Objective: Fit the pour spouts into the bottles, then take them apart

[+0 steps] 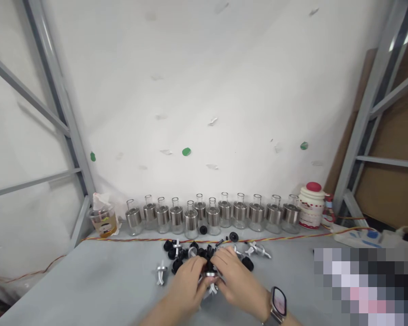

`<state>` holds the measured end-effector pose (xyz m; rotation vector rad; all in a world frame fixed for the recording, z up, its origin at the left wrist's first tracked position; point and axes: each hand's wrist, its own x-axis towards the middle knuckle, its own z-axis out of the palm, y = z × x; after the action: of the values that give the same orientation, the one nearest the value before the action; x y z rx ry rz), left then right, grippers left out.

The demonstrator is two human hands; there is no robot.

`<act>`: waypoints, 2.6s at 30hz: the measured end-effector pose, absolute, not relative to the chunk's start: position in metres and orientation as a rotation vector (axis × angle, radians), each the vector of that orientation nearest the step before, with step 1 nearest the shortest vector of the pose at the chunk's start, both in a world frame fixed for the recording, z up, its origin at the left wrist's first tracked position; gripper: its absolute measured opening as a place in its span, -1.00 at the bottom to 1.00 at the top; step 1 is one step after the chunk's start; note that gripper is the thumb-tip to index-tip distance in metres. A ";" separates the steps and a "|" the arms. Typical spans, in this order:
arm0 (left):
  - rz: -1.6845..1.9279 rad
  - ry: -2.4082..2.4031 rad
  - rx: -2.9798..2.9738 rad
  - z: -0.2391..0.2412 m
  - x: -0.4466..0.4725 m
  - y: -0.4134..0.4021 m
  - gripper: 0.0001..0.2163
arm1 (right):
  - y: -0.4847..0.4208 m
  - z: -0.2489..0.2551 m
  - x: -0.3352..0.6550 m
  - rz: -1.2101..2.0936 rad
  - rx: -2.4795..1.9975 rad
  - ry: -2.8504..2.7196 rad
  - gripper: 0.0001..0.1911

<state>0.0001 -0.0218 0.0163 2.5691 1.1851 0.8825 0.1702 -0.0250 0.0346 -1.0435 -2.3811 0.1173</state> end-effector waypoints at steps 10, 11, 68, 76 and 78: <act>0.964 1.193 2.638 0.012 0.000 -0.019 -0.80 | -0.021 0.031 0.168 -0.031 -1.094 -2.392 -0.81; 0.969 1.209 2.642 0.013 0.000 -0.018 -0.79 | -0.020 0.030 0.168 -0.059 -1.113 -2.380 -0.80; 1.003 1.199 1.076 0.030 0.001 0.000 -0.59 | -0.002 0.028 0.170 0.842 -1.001 -1.690 -0.84; 0.893 1.067 1.157 0.025 0.009 -0.009 -0.61 | -0.006 0.016 0.151 1.123 -0.889 -1.302 -0.74; 0.885 1.071 1.161 0.024 0.009 -0.009 -0.61 | -0.008 0.016 0.149 1.108 -0.893 -1.313 -0.75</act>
<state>0.0091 -0.0090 0.0236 1.1613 1.0714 0.8855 0.1489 -0.0076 0.0161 -0.8926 -1.3127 1.1082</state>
